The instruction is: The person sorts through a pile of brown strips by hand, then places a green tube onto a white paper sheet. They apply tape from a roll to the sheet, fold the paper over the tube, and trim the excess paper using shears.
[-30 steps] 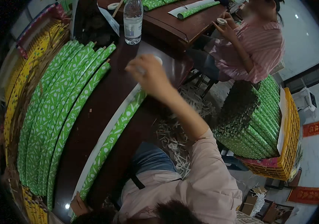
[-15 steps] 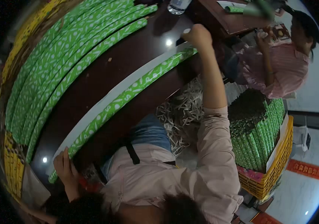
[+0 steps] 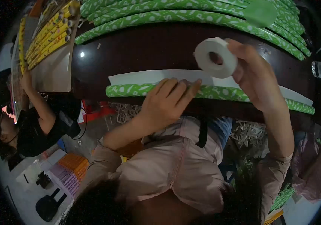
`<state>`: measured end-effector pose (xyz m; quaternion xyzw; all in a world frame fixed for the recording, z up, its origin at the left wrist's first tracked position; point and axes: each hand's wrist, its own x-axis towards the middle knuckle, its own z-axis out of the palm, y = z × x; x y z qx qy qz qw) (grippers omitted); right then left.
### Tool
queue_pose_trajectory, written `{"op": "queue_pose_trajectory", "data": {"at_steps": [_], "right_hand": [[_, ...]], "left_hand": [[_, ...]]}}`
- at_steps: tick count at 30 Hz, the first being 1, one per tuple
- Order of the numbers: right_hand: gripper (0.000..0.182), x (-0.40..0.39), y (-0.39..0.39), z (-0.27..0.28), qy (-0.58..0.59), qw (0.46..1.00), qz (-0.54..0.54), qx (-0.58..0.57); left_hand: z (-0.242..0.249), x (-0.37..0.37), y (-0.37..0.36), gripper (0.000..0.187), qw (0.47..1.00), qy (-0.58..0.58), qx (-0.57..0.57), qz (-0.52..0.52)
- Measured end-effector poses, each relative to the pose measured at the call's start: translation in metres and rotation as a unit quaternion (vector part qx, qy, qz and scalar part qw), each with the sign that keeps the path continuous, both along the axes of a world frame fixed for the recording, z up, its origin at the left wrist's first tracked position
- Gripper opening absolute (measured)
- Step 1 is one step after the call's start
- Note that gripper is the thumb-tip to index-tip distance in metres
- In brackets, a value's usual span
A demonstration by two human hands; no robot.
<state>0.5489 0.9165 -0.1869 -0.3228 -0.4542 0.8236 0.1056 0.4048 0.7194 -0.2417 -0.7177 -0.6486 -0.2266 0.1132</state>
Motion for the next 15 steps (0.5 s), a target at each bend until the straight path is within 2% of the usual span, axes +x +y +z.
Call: {"op": "queue_pose_trajectory", "data": {"at_steps": [1, 3, 5, 7, 9, 13, 15], "right_hand": [[0.041, -0.020, -0.008, -0.005, 0.016, 0.998, 0.068, -0.004], [0.038, -0.051, -0.026, 0.000, -0.011, 0.997, 0.081, -0.008], [0.039, -0.070, -0.024, -0.007, -0.049, 0.977, 0.205, -0.028], [0.040, -0.079, -0.024, -0.013, -0.059, 0.977, 0.203, -0.035], [0.039, -0.081, -0.021, -0.022, 0.020, 0.968, 0.217, -0.127], [0.037, -0.082, -0.019, -0.021, 0.042, 0.970, 0.201, -0.129], [0.036, -0.082, -0.016, -0.034, 0.033, 0.971, 0.224, -0.080]], "left_hand": [[-0.001, 0.000, -0.001, 0.046, 1.000, 0.001, -0.001, 0.008], [-0.004, -0.004, 0.000, 0.041, 0.999, -0.018, 0.033, -0.027], [0.001, -0.008, -0.001, 0.042, 0.999, -0.024, 0.025, -0.025], [0.004, -0.011, 0.000, 0.043, 0.999, -0.031, 0.021, -0.026], [0.005, -0.014, 0.001, 0.042, 0.999, -0.033, 0.011, -0.035], [0.000, -0.017, 0.002, 0.040, 0.998, -0.026, 0.022, -0.054], [-0.002, -0.018, 0.001, 0.038, 0.998, -0.009, 0.022, -0.055]]}}
